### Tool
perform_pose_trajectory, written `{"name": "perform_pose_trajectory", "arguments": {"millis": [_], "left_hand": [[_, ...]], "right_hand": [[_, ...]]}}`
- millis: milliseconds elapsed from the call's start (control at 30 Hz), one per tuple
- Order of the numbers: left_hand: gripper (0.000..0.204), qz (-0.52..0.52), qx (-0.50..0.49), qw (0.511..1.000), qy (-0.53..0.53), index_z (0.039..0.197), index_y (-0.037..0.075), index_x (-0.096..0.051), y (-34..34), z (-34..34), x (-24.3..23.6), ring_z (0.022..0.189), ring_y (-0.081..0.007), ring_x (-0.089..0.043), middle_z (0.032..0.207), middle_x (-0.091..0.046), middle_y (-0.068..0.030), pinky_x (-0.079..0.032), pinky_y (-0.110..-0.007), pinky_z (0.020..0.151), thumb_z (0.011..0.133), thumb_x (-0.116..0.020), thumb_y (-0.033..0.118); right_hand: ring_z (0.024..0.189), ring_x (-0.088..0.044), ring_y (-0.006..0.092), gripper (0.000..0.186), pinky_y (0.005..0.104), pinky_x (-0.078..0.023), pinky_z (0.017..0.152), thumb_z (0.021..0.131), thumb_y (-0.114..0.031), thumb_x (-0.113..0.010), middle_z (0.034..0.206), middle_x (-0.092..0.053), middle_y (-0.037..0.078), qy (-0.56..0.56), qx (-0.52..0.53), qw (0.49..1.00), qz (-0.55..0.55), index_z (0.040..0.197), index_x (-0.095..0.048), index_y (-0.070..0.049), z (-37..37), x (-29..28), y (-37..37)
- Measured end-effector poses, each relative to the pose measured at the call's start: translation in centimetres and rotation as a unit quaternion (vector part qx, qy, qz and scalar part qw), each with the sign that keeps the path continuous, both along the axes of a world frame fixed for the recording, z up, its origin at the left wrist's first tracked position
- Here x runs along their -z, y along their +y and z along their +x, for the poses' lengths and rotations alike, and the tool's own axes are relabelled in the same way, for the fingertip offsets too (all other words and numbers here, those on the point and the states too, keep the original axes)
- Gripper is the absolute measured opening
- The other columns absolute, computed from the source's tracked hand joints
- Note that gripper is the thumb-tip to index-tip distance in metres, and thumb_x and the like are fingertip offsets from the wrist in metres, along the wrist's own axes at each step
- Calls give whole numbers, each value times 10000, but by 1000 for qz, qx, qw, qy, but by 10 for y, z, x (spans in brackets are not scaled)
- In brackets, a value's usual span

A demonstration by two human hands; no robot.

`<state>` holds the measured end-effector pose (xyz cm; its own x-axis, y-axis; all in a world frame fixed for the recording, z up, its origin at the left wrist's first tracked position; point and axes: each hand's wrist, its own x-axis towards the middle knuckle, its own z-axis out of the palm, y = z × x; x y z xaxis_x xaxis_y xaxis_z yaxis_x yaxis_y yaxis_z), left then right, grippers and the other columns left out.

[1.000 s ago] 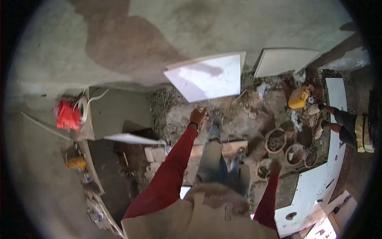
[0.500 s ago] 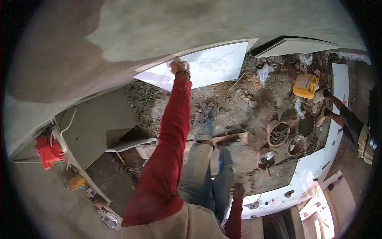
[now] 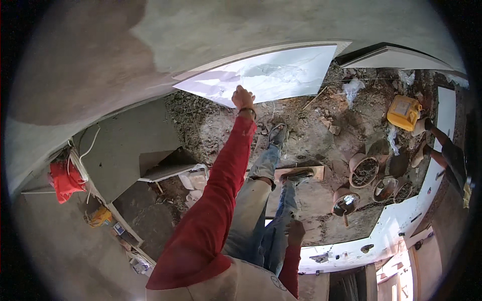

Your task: The person places a large white tile onto a bed of mortar, taps it with a rubber mallet to level it, and then applies more mortar to the floor using a trowel for the next tile.

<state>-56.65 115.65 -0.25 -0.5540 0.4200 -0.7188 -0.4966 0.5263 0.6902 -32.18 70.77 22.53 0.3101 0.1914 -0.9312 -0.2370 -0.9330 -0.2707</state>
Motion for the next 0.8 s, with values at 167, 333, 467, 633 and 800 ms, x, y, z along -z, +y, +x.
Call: {"name": "perform_pose_trajectory", "arguments": {"millis": [167,333,467,633,800], "left_hand": [[192,24,559,536,632,840,11,-586,-106,6,42,622,-395,-589,794,-618,-223,-468,-462,603,836,-509,187],[340,-104,566,774,264,874,-6,-608,-227,44,16,802,-387,-618,820,-613,-276,-454,-480,676,871,-554,330],[334,-142,651,728,159,863,25,-598,-300,70,-42,778,-405,-616,797,-621,-235,-468,-475,659,876,-548,355],[315,8,835,549,45,903,47,-625,-322,96,-116,771,-375,-627,816,-640,-190,-468,-472,653,874,-550,351],[333,70,866,489,-77,939,53,-618,-306,109,-177,763,-363,-631,807,-644,-162,-476,-459,668,883,-549,374]], "right_hand": [[533,-589,130,250,253,-463,446,914,-254,-563,735,-654,99,-12,22,999,-39,947,-586,-7,3,24,-25],[480,-547,177,214,317,-449,457,881,-226,-581,694,-623,95,-42,-146,987,53,915,-586,-15,4,86,-2],[687,-621,232,250,359,-484,572,842,-259,-638,881,-639,134,-169,-307,925,145,903,-585,-23,-13,124,64],[809,-643,308,285,366,-502,687,832,-283,-654,983,-618,134,-303,-228,904,195,1021,-617,-74,-33,140,126],[739,-632,287,289,391,-500,686,693,-262,-689,871,-637,88,75,-281,927,239,942,-658,-118,37,182,107]]}}
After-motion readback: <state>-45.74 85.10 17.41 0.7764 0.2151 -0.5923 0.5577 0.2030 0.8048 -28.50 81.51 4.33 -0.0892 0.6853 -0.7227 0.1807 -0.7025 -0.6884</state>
